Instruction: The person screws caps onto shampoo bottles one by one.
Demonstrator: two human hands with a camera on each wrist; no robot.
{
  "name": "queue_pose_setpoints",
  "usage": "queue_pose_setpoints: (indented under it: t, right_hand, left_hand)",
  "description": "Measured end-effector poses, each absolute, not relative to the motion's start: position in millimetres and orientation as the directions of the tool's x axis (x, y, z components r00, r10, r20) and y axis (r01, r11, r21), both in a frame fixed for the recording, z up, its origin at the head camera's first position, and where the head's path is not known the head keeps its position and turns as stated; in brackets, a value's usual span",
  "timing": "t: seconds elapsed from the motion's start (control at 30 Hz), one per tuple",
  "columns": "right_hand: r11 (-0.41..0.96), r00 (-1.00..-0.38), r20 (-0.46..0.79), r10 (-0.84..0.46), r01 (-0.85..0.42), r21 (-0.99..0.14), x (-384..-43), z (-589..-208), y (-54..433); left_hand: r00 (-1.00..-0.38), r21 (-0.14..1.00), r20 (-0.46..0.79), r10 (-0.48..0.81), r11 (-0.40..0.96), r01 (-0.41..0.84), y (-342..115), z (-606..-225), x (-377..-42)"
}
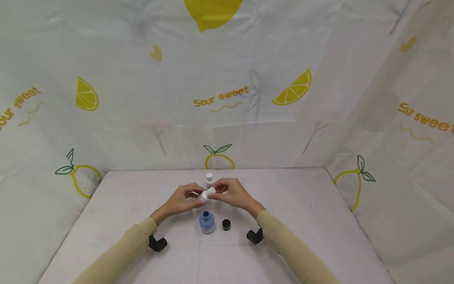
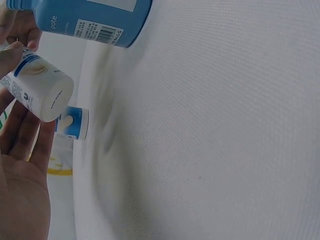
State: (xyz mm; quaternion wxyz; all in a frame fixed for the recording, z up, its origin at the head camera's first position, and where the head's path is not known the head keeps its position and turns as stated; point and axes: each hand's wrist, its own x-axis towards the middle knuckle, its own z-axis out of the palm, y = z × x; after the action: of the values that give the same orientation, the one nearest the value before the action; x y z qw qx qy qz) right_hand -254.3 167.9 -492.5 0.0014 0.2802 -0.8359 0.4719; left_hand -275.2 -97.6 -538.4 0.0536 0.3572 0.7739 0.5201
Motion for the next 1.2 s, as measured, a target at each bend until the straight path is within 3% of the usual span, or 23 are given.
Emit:
queue_pose_setpoints:
  t: [0.67, 1.0, 1.2]
  right_hand:
    - [0.371, -0.846, 0.245, -0.475, -0.444, -0.815, -253.0, -494.8, 164.9]
    - [0.186, -0.742, 0.241, -0.626, -0.442, -0.877, -261.5, -493.7, 175.9]
    - [0.115, -0.723, 0.243, -0.647, -0.408, -0.906, -266.0, -491.1, 180.0]
  left_hand:
    - [-0.732, 0.843, 0.28, 0.62, 0.206, 0.497, -99.1, -539.7, -274.8]
    - [-0.737, 0.846, 0.262, 0.623, 0.219, 0.485, -101.8, -536.7, -276.4]
    - [-0.72, 0.839, 0.293, 0.629, 0.192, 0.509, -101.0, -536.2, -275.5]
